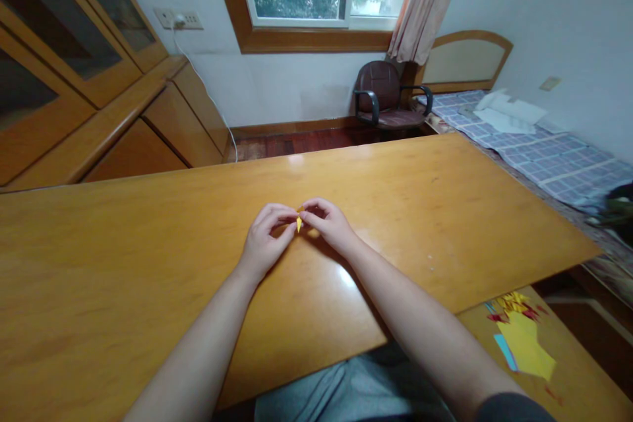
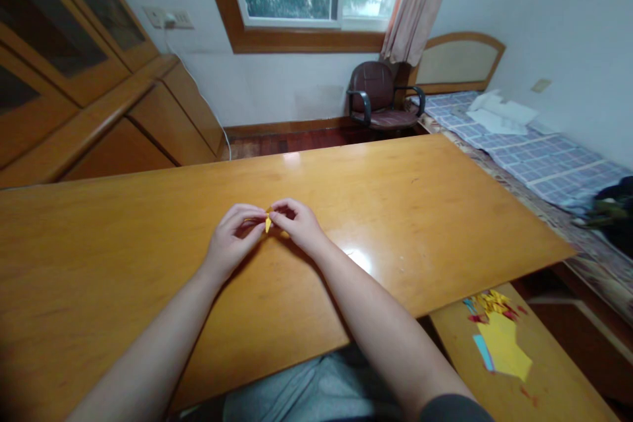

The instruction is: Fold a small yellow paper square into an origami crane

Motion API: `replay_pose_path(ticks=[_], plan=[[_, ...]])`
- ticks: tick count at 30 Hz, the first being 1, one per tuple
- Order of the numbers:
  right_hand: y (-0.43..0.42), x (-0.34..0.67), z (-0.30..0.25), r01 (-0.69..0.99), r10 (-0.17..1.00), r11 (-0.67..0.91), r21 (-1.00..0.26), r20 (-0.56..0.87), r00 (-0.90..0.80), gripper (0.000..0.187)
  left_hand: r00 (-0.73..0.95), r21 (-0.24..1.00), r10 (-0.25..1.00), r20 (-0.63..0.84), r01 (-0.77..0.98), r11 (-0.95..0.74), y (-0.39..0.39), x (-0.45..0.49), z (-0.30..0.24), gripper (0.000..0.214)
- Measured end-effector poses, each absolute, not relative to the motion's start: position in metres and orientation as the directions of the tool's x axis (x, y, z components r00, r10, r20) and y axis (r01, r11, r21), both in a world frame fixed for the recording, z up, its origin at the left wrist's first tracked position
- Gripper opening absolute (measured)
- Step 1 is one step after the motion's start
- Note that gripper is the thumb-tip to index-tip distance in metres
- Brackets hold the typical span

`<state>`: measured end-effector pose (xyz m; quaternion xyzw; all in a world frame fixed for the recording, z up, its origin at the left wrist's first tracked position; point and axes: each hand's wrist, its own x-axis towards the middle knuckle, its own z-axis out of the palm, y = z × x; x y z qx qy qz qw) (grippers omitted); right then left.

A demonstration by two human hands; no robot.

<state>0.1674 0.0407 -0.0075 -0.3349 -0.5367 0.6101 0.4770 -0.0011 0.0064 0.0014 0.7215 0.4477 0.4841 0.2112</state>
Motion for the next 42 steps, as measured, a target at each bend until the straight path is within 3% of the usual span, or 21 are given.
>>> replay_pose_path(ticks=[9, 18, 26, 35, 42], plan=[[0.0407, 0.1664, -0.0080, -0.216, 0.953, 0.035, -0.976, 0.098, -0.287, 0.025, 0.168, 0.660, 0.822, 0.545, 0.519, -0.544, 0.0085, -0.0038, 0.0000, 0.007], [0.0369, 0.1664, -0.0078, -0.206, 0.934, 0.031, -0.978, 0.101, -0.343, 0.027, 0.089, 0.701, 0.855, 0.512, 0.533, -0.475, 0.0066, -0.0019, 0.0012, 0.007], [0.0353, 0.1647, -0.0082, -0.173, 0.928, 0.073, -0.982, 0.130, -0.348, 0.026, -0.048, 0.913, 0.945, 0.324, 0.279, -0.299, 0.0102, 0.0020, -0.0029, 0.017], [0.0355, 0.1669, -0.0071, -0.126, 0.907, 0.187, -0.974, 0.220, -0.360, 0.017, -0.089, 0.961, 0.969, 0.230, 0.178, -0.212, 0.0128, 0.0006, -0.0082, 0.021], [0.0354, 0.1661, -0.0069, -0.137, 0.916, 0.145, -0.980, 0.185, -0.356, 0.016, -0.107, 0.976, 0.976, 0.188, 0.133, -0.174, 0.0117, 0.0016, -0.0067, 0.026]])
